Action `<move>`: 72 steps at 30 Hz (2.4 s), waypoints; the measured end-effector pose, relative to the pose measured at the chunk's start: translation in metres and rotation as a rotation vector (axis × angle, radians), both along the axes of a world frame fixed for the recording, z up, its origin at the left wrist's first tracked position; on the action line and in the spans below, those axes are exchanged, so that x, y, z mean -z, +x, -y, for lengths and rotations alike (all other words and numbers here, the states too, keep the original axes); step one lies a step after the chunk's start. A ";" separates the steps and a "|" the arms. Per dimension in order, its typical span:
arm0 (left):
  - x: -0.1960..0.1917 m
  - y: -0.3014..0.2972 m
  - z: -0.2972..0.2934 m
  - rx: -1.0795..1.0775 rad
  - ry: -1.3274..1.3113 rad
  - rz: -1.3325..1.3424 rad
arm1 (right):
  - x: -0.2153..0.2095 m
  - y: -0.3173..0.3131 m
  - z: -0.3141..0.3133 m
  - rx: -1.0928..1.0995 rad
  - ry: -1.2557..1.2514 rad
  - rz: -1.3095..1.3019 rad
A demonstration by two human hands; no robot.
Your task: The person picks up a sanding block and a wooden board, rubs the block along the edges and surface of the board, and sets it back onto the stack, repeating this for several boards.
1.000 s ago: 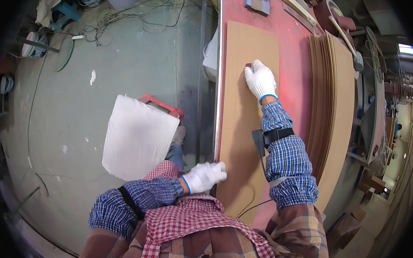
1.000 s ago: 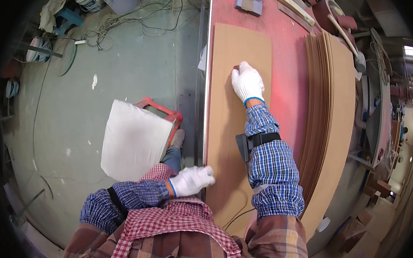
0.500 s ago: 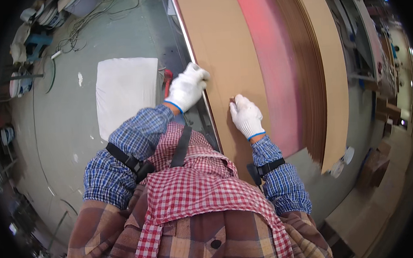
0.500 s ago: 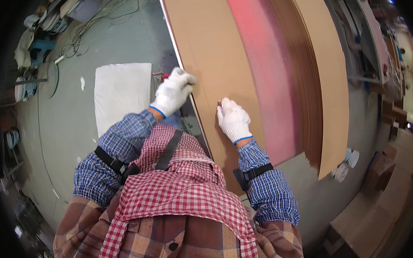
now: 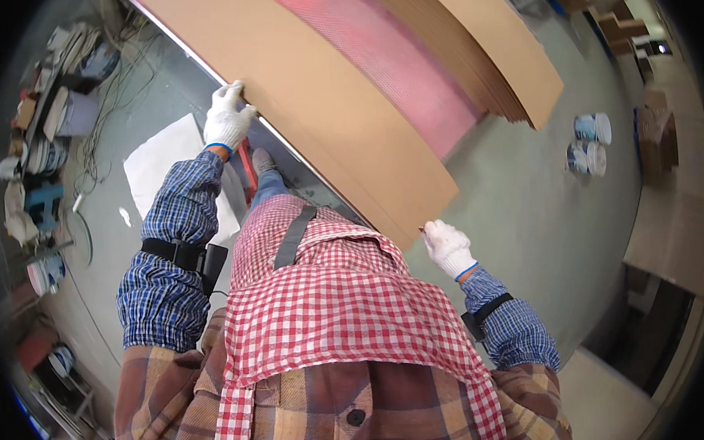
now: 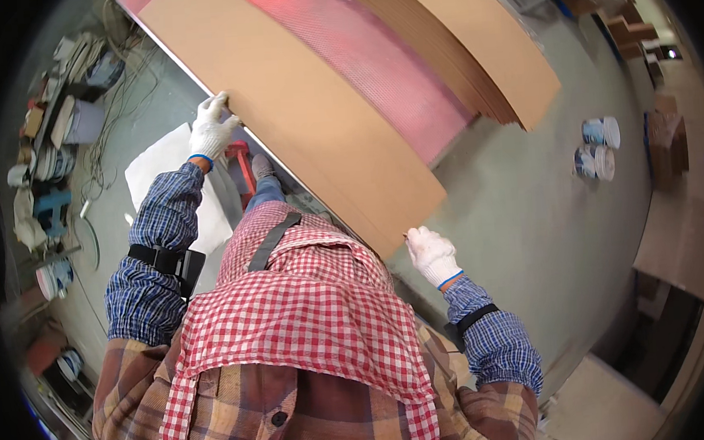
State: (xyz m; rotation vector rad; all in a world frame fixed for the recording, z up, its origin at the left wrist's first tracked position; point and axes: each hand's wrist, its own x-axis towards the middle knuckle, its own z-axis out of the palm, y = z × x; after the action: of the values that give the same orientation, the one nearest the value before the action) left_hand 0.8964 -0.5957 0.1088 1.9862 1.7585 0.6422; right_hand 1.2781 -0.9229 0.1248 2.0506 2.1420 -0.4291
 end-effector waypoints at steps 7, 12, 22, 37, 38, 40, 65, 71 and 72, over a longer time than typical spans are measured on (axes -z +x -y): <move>-0.004 -0.024 -0.023 0.044 -0.033 -0.064 | -0.009 -0.009 0.053 0.203 -0.051 -0.044; -0.018 -0.015 -0.020 -0.047 -0.054 -0.114 | -0.014 -0.047 0.027 0.154 0.049 -0.122; -0.026 -0.020 -0.032 -0.006 -0.463 0.081 | -0.004 -0.045 0.013 0.041 0.040 -0.104; -0.037 0.019 0.018 0.071 -0.994 0.481 | -0.028 -0.131 -0.169 -0.069 0.193 -0.236; -0.039 0.026 0.024 0.096 -0.995 0.454 | -0.029 -0.136 -0.187 -0.112 0.210 -0.254; -0.056 0.038 0.031 0.152 -0.972 0.419 | -0.035 -0.149 -0.225 -0.141 0.209 -0.243; -0.045 0.068 0.079 0.509 -1.006 0.240 | -0.121 -0.354 -0.638 -0.300 0.130 -0.085; -0.062 0.062 0.069 0.460 -1.037 0.338 | -0.131 -0.379 -0.696 -0.263 0.088 -0.068; -0.063 0.062 0.069 0.432 -1.065 0.375 | -0.125 -0.379 -0.697 -0.230 0.142 -0.105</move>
State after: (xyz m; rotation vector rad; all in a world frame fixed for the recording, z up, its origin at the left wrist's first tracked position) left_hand 0.9580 -0.6642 0.1719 1.2806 1.0173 -0.0944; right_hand 0.8996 -0.2261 0.2493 1.8553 2.5017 -0.3709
